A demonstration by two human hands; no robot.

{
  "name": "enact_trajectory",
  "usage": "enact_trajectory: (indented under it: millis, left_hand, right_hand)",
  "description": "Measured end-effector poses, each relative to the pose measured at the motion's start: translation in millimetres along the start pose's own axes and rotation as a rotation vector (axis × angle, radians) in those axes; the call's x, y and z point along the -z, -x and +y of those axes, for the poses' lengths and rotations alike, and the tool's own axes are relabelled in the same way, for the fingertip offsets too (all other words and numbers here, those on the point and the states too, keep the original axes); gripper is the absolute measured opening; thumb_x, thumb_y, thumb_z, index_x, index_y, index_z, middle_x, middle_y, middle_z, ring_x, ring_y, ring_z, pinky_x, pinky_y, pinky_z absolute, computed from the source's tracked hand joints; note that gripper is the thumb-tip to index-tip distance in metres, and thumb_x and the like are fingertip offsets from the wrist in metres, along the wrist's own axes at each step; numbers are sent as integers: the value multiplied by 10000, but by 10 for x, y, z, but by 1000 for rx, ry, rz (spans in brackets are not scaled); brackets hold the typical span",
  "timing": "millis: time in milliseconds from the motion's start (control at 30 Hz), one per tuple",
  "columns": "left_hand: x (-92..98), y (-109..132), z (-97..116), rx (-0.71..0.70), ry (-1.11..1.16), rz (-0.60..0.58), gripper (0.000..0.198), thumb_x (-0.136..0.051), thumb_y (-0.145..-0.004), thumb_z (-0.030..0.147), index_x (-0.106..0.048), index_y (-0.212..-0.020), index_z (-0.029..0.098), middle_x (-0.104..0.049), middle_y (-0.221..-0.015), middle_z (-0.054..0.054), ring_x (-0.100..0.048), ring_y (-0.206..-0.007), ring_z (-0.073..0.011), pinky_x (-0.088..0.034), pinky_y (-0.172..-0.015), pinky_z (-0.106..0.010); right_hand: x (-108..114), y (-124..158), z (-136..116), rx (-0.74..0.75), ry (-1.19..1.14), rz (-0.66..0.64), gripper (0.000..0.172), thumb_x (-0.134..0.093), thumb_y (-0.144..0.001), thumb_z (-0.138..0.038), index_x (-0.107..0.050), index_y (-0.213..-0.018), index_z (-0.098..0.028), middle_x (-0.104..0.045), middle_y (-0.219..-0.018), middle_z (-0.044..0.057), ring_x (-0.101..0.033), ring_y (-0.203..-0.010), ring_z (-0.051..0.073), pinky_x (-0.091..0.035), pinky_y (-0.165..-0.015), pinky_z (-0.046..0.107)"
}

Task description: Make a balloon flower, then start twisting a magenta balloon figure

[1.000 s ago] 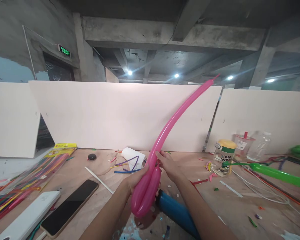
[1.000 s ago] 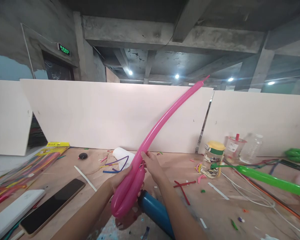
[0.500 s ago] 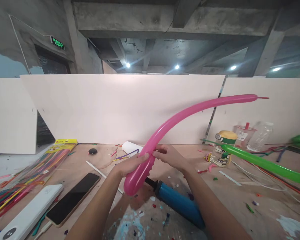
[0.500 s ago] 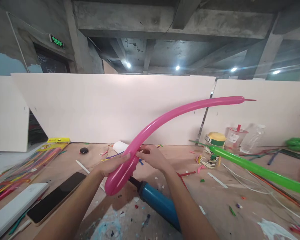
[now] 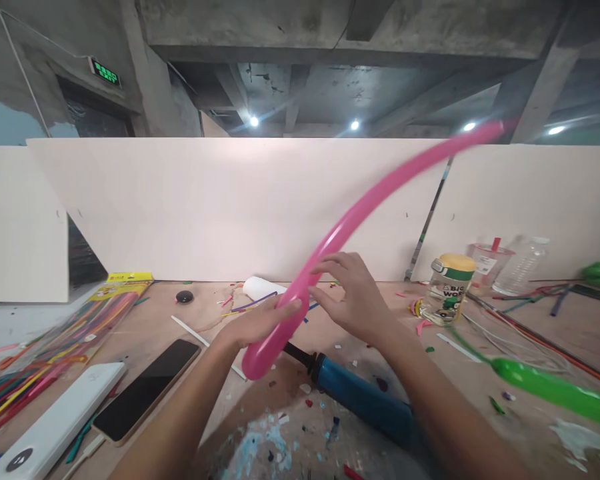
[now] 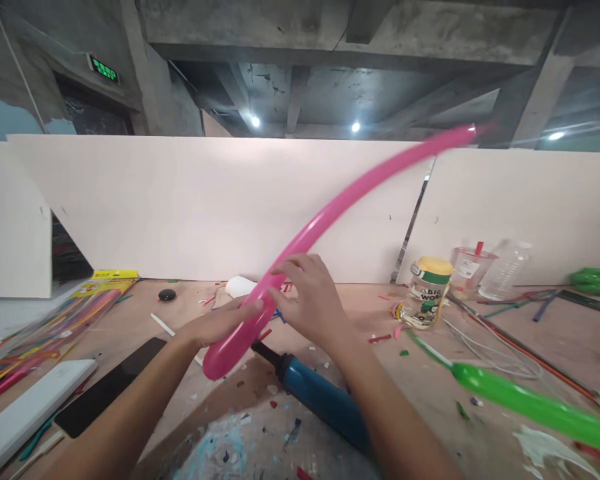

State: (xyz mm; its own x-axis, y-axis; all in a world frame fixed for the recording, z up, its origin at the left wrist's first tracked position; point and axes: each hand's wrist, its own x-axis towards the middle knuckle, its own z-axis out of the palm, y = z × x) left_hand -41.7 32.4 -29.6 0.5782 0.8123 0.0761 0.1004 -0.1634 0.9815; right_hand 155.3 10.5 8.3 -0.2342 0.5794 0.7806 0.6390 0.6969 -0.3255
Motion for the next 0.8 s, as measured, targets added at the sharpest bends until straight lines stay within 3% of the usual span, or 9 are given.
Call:
enact_trajectory:
  millis: [67, 167, 267, 400, 467, 600, 800]
  left_hand:
    - [4, 40, 84, -224, -394, 199, 382, -660, -718, 554, -684, -937, 241, -638, -792, -63, -599, -795, -251, -450, -763, -319]
    - [-42, 114, 244, -389, -893, 411, 452, -665, -723, 529, -652, -1072, 242, -595, -849, -85, -572, -872, -296, -396, -859, -386]
    - [-124, 200, 427, -367, -1410, 386, 434, -530, -837, 487, -558, -1195, 245, -570, -957, -117, -536, -905, -321, -384, -836, -459]
    - [-187, 288, 619, -368, -1809, 380, 439, -453, -882, 469, -452, -1265, 254, -545, -1032, -124, -515, -904, -311, -397, -775, -436]
    - [-184, 314, 675, -380, -1873, 401, 444, -462, -881, 458, -429, -1276, 259, -539, -1041, -120, -511, -899, -304, -395, -765, -427]
    - [-177, 365, 718, -393, -1901, 416, 426, -496, -868, 392, -433, -1268, 260, -537, -1031, -117, -510, -894, -302, -390, -760, -428]
    - [-264, 403, 691, -315, -1815, 376, 355, -488, -852, 337, -533, -1187, 231, -572, -979, -135, -544, -876, -340, -396, -722, -455]
  right_hand:
    - [103, -143, -45, 197, 150, -211, 205, -604, -791, -293, -650, -980, -230, -629, -1075, 86, -506, -1067, 284, -350, -959, 462]
    - [224, -406, -11, 84, 180, -699, 200, -526, -840, -361, -652, -879, -210, -644, -805, 58, -563, -737, 215, -422, -739, 390]
    - [324, -616, 24, -106, 24, -1057, 319, -454, -867, -442, -628, -771, -193, -609, -731, 27, -509, -595, 147, -394, -599, 308]
    - [404, -724, -61, -326, -173, -1383, 352, -524, -816, -497, -639, -782, -166, -618, -760, 32, -537, -602, 140, -430, -646, 306]
    - [407, -720, -115, -415, -281, -1429, 346, -547, -798, -490, -638, -833, -158, -622, -778, 37, -543, -600, 142, -436, -630, 302]
    - [369, -666, -163, -495, -440, -1389, 332, -467, -829, -460, -610, -816, -162, -603, -703, 23, -499, -544, 137, -413, -570, 297]
    - [271, -585, -195, -285, -148, -1272, 317, -429, -815, -372, -476, -573, -173, -520, -545, 1, -455, -517, 120, -385, -574, 286]
